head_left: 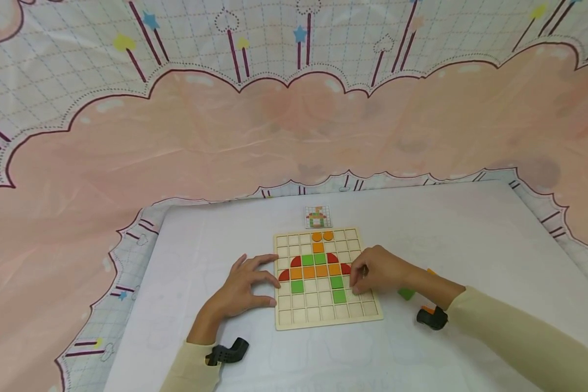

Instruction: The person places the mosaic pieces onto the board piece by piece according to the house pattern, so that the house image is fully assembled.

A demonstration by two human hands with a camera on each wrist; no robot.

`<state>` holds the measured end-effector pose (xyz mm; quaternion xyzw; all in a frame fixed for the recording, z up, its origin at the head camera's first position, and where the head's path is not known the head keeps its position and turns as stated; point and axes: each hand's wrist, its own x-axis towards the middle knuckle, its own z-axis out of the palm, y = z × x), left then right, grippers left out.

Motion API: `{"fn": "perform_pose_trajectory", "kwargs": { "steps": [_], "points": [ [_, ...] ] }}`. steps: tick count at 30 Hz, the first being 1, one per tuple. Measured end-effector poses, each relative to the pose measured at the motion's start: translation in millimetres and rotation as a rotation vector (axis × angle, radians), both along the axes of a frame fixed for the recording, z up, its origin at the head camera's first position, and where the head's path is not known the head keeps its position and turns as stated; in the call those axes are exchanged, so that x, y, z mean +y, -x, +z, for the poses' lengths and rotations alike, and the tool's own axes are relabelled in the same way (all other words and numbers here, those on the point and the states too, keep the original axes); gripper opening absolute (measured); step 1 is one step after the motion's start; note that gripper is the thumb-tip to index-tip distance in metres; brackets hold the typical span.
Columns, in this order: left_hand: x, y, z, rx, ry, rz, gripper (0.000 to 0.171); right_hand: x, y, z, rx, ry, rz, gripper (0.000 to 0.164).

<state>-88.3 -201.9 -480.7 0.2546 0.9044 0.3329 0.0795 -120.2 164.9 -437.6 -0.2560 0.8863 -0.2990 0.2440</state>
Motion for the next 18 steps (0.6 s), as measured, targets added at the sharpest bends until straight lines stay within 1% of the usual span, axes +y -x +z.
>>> {"fn": "perform_pose_trajectory", "kwargs": {
  "steps": [3, 6, 8, 11, 14, 18],
  "points": [
    [0, -0.1, 0.0, 0.0, 0.0, -0.001, 0.029, 14, 4.1, 5.3, 0.005, -0.021, 0.009, 0.012],
    [0, -0.1, 0.1, 0.002, -0.003, -0.003, 0.029, 30, 8.7, 9.9, -0.002, -0.018, 0.049, 0.01],
    [0, -0.1, -0.1, 0.004, -0.004, -0.004, 0.029, 42, 11.6, 11.7, -0.012, -0.018, 0.079, 0.011],
    [0, -0.1, -0.4, 0.003, -0.006, -0.005, 0.029, 58, 15.4, 12.4, -0.028, -0.04, 0.102, 0.013],
    [-1, -0.1, -0.7, 0.003, -0.005, -0.006, 0.029, 72, 17.3, 12.4, -0.065, -0.083, 0.095, 0.016],
    [-1, 0.1, -0.9, 0.005, -0.005, -0.008, 0.029, 83, 15.3, 11.5, -0.129, -0.14, 0.067, 0.023]
  ]
}}
